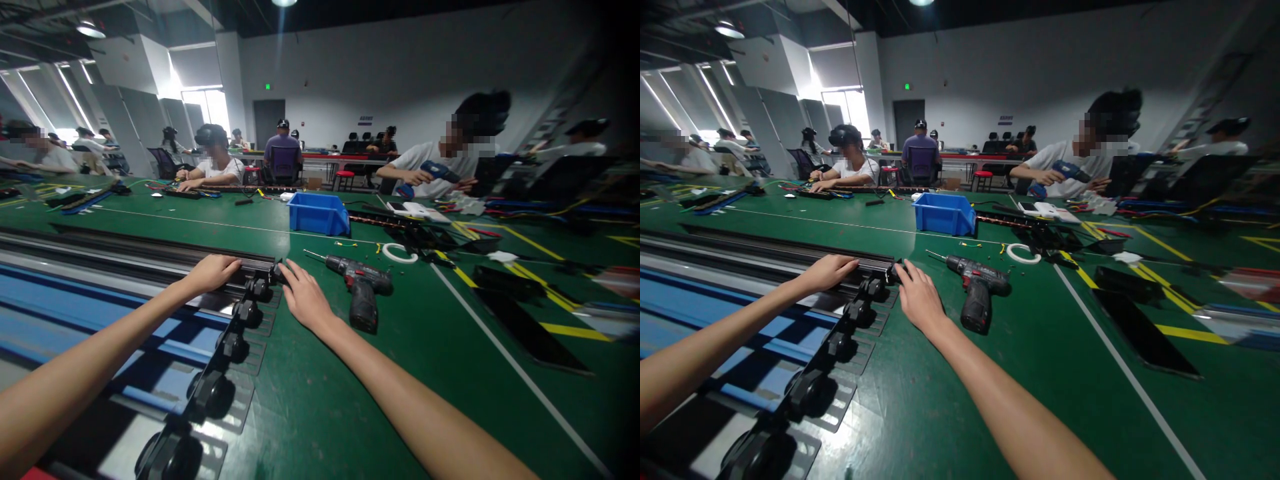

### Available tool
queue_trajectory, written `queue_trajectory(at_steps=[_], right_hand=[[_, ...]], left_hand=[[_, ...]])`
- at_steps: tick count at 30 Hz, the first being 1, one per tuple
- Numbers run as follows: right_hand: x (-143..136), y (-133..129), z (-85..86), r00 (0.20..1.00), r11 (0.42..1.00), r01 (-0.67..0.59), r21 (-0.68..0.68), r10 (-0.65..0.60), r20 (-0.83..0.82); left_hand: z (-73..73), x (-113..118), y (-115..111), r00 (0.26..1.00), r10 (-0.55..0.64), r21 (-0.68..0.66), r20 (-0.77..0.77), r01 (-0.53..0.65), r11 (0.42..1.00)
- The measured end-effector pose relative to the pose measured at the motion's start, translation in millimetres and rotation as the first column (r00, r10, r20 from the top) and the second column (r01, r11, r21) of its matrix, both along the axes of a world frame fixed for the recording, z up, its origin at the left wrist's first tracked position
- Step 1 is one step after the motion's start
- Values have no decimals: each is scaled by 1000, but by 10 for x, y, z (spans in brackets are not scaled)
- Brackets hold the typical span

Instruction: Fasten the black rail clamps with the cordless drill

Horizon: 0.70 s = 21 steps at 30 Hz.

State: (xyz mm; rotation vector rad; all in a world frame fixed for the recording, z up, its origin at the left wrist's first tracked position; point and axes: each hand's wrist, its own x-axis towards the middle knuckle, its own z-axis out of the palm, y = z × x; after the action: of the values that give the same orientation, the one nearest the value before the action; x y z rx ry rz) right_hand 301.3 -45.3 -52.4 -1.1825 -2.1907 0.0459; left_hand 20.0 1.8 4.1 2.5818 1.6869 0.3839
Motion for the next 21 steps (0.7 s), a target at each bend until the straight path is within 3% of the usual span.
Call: queue_trajectory(at_steps=[7,17,21], right_hand=[[9,31,-56,995,996,-93,-16,92,-48],[9,-8,-34,997,998,-58,11,59,-44],[27,-4,-22,996,996,-82,-38,81,-23]], left_hand=[[0,10,-7,1000,-2,2,-3,2,1000],[2,7,-6,1000,2,-2,3,-2,1000],[1,10,-1,1000,6,-13,-5,-6,1000]])
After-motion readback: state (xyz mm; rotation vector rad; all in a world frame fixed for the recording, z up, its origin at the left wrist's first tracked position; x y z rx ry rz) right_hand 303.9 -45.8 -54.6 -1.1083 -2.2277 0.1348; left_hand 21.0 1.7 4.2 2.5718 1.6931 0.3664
